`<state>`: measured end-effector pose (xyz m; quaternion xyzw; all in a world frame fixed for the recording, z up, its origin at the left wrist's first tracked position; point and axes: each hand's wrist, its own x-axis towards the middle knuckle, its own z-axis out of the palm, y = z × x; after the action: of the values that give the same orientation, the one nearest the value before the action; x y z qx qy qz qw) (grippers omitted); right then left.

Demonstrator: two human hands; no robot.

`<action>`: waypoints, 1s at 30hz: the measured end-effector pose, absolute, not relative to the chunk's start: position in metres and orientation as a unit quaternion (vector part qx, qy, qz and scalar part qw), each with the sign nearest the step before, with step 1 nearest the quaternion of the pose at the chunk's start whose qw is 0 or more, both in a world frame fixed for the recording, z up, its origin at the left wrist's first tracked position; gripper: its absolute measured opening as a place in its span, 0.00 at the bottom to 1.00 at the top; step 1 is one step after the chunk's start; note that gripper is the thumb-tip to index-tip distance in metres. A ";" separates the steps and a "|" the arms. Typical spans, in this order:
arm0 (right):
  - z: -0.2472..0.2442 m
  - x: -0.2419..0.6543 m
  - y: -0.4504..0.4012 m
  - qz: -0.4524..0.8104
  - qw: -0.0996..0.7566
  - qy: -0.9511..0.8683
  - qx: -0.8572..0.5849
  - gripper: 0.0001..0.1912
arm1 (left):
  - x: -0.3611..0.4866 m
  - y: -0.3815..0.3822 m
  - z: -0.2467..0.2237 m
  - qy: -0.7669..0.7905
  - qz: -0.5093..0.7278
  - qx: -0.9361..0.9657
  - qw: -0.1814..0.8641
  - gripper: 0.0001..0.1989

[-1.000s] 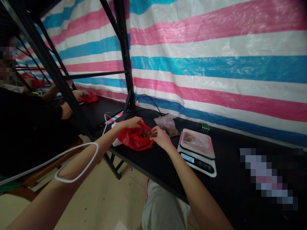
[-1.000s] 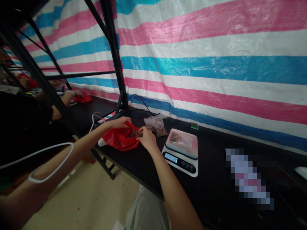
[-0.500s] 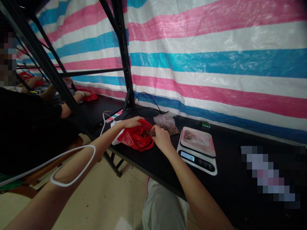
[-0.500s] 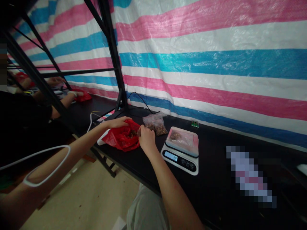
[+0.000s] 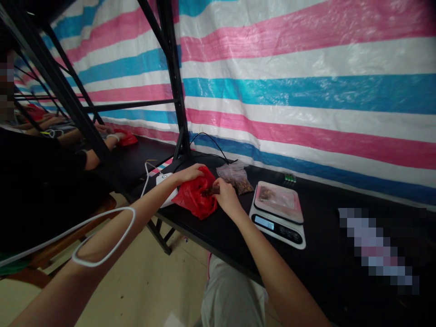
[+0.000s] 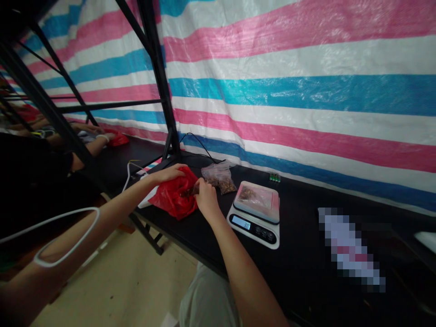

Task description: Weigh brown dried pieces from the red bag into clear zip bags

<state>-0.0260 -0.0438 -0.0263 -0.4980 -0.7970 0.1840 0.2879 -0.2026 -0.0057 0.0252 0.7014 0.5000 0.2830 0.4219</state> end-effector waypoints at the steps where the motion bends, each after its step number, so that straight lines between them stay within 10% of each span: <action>1: -0.028 -0.026 -0.042 0.191 0.298 -0.791 -0.499 0.18 | -0.202 -0.005 0.025 0.500 0.289 0.698 0.424 0.10; 10: -0.043 -0.023 -0.023 0.303 0.363 -0.735 -0.486 0.20 | -0.197 -0.005 0.028 0.494 0.308 0.714 0.389 0.08; 23: -0.017 -0.023 -0.032 0.508 0.433 -0.667 -0.332 0.20 | -0.229 -0.005 0.032 0.575 0.079 0.813 0.037 0.13; 30: 0.032 0.061 -0.050 0.471 0.450 -0.689 -0.318 0.20 | -0.196 -0.049 0.069 0.547 0.244 0.801 -0.019 0.16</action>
<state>0.0605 -0.0500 0.0323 -0.3178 -0.6889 0.4711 0.4500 -0.1964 -0.0492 0.0688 0.8005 0.5470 0.2442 -0.0185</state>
